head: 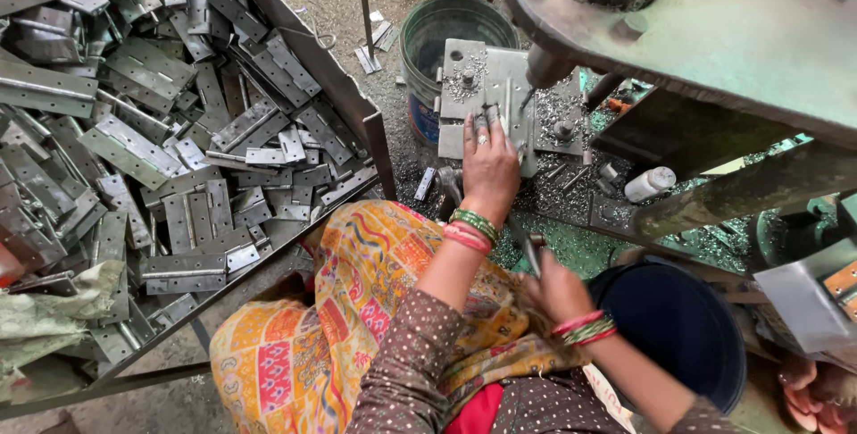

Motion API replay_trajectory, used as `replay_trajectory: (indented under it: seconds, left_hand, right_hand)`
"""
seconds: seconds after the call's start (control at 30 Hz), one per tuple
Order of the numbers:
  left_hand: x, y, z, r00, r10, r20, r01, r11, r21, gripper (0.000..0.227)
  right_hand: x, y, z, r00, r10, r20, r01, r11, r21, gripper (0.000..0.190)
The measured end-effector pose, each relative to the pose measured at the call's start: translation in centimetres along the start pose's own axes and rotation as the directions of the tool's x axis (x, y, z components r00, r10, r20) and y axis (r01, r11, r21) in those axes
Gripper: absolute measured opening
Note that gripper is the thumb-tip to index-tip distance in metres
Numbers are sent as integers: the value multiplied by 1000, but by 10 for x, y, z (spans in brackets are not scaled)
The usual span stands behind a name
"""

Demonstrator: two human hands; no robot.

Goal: The person operates a manual punching machine to process metal hinge components. They pick up a hinge from a nearby bin, place it into the machine's jig, and pull a lever to activate the punch. After each cycle, the processed hinge is removed and returned to the bin. The person repeats this sequence continuously.

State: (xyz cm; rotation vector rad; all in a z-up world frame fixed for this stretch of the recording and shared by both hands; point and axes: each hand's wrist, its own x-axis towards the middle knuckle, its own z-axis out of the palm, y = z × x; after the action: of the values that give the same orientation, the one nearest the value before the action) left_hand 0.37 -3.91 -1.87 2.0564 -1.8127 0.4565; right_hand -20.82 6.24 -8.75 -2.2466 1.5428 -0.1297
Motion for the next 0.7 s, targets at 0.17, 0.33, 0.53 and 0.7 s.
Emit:
replay_trajectory:
  seconds: [0.17,0.33,0.53,0.7]
  left_hand:
    - [-21,-3,-9,1000,-6,-24,5,999,-42,42]
    - [-24,-3,-18,1000,27,-4,-27,998,-50,39]
    - [1,-1,-3,994,1,112,14,991,-136,35]
    - [9,-4,-2,1000,-6,-14,5,998,-67,38]
  right_hand:
    - [-10,20,53,999,-22,-43,24,999,33,41]
    - [6,7,11,993,3,117,-2,1000,-8,55]
    - [31,-13,-47,970,91,226,-52,984,-173,56]
    - [-7,0,16,999,45,27,-49,987,154,41]
